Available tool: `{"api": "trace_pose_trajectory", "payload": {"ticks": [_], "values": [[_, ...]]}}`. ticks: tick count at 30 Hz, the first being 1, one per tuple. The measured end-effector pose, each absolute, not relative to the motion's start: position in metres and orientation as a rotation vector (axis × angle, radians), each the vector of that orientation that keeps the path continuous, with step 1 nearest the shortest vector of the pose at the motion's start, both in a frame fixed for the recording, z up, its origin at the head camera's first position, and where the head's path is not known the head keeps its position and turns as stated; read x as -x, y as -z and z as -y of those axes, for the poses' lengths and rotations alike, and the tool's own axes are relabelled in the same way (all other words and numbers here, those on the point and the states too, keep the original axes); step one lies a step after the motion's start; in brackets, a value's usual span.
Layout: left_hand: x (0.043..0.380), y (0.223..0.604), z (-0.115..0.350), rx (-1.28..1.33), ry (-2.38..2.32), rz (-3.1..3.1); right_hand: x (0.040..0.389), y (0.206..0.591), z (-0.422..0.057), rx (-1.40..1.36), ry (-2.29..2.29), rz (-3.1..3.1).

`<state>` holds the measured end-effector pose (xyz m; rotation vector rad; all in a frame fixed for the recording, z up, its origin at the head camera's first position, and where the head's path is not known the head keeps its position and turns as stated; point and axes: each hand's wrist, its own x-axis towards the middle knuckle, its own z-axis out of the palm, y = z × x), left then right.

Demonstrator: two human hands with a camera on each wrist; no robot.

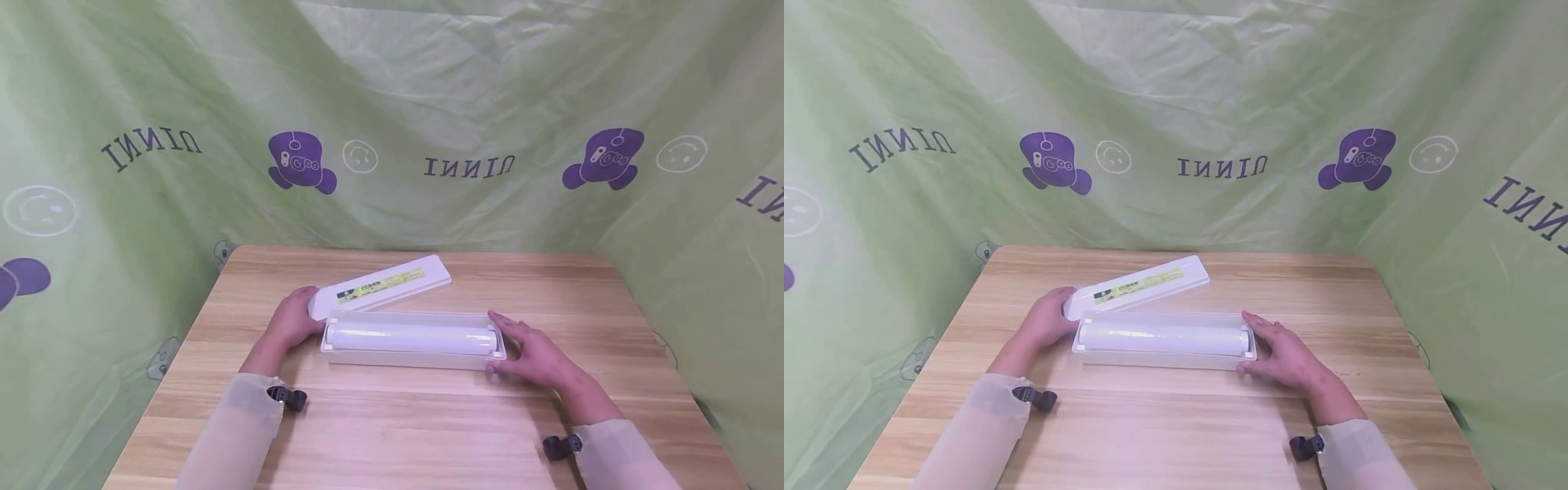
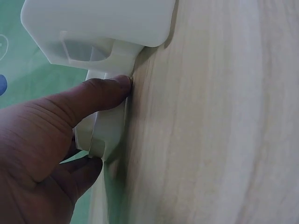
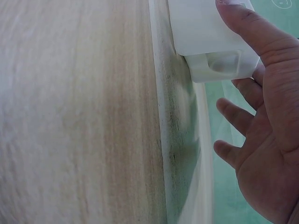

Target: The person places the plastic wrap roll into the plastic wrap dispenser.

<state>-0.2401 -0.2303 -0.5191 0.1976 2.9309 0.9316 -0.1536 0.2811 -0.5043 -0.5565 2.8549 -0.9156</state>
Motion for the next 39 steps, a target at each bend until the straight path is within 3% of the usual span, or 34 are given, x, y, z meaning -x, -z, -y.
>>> {"api": "trace_pose_trajectory", "payload": {"ticks": [39], "values": [[0.235,0.49,0.244,-0.148,-1.072,-3.027,0.152,0.506,-0.283,0.539,0.937,-2.844]]}}
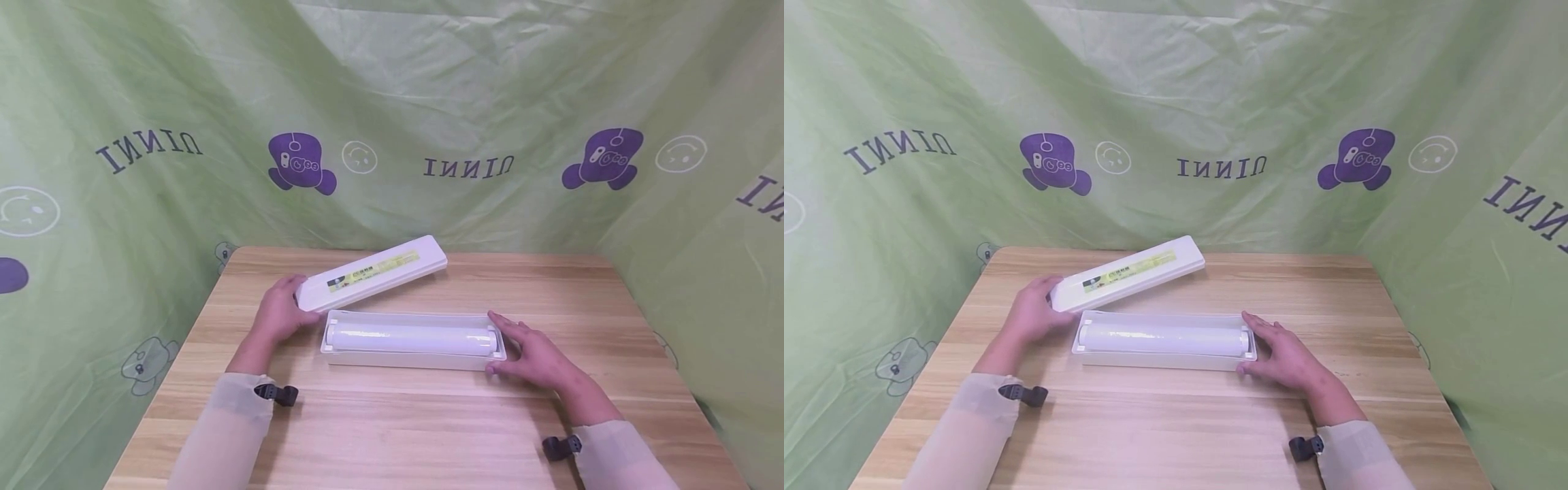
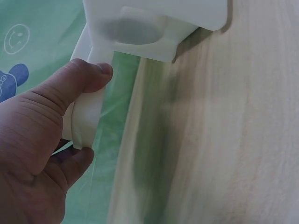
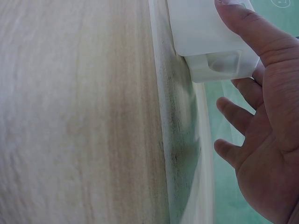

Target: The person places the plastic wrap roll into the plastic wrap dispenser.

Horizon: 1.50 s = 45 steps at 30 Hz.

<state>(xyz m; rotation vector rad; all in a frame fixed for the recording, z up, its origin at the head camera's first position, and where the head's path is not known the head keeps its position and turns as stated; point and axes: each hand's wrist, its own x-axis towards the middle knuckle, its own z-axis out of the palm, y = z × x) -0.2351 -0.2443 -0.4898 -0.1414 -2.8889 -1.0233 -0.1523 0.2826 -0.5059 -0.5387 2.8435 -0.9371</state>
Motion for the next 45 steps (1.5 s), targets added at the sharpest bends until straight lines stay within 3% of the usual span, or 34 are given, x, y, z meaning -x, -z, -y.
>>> {"api": "trace_pose_trajectory", "payload": {"ticks": [25,45], "values": [[0.224,0.466,0.236,0.231,0.968,2.88,0.153,0.502,-0.285,0.582,0.98,-2.825],[0.21,0.455,0.222,0.368,0.954,2.894,0.185,0.474,-0.256,0.47,1.012,-2.962]]}}
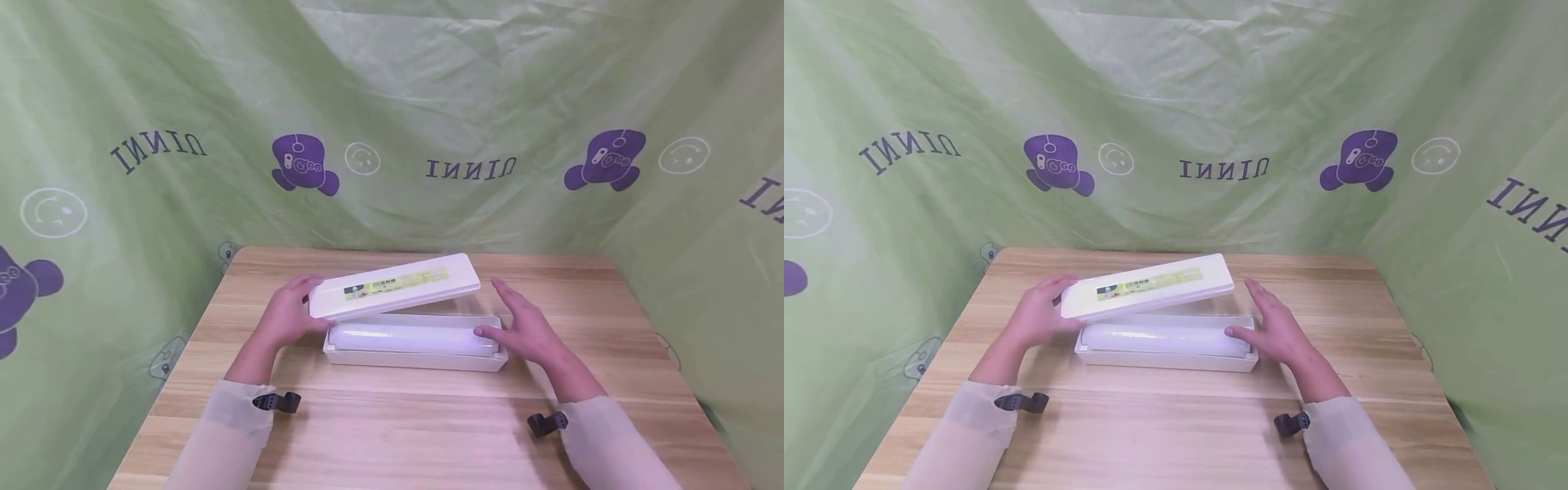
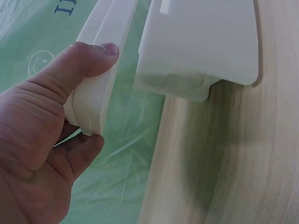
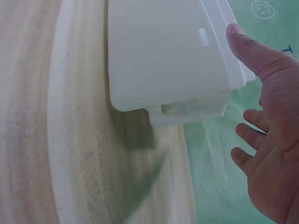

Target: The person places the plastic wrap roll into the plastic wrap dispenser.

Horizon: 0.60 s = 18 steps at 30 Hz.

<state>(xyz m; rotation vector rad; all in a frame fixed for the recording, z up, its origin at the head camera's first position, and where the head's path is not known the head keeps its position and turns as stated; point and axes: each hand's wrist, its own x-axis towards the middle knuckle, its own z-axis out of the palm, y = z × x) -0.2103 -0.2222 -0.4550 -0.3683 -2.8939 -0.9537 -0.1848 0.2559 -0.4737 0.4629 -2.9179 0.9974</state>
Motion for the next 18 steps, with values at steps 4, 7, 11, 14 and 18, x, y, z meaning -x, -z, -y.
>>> {"api": "trace_pose_trajectory", "payload": {"ticks": [4,7,11,14,18], "values": [[0.208,0.454,0.22,0.409,0.971,2.889,0.189,0.473,-0.252,-0.448,-1.005,2.923],[0.207,0.454,0.218,0.436,0.98,2.884,0.192,0.472,-0.25,-0.453,-1.011,2.918],[0.205,0.451,0.217,0.452,0.971,2.888,0.195,0.47,-0.248,-0.45,-1.015,2.923],[0.203,0.448,0.215,0.461,0.971,2.901,0.196,0.468,-0.247,-0.442,-1.013,2.927],[0.201,0.445,0.213,0.484,0.986,2.906,0.197,0.465,-0.245,-0.432,-1.016,2.935]]}}
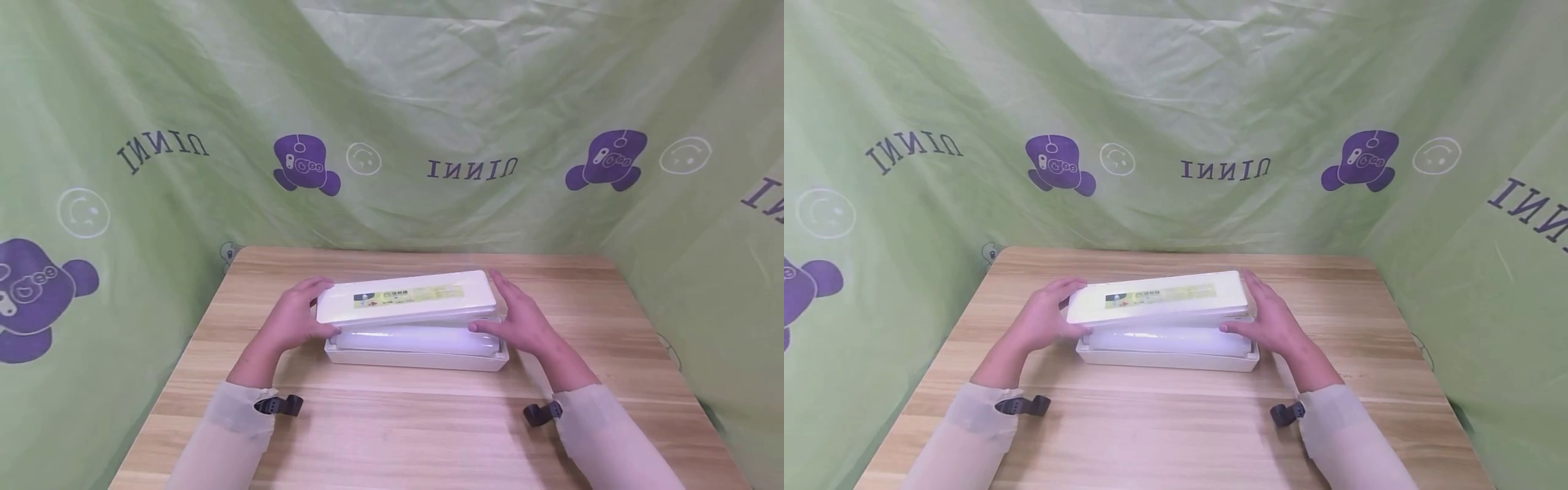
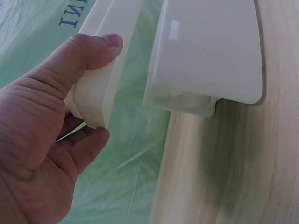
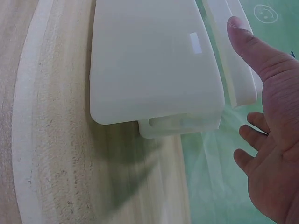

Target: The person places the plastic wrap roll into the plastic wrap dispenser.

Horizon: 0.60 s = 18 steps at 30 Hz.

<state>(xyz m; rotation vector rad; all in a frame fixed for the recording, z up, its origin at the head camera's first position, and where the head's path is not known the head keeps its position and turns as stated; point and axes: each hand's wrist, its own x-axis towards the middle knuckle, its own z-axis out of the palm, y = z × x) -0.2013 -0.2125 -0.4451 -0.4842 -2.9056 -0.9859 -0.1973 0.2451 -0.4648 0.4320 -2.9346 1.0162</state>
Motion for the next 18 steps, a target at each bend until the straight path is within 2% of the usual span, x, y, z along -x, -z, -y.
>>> {"api": "trace_pose_trajectory", "payload": {"ticks": [18], "values": [[0.1989,0.4482,0.208,0.567,1.034,2.901,0.1956,0.4688,-0.2499,-0.503,-0.935,2.956]]}}
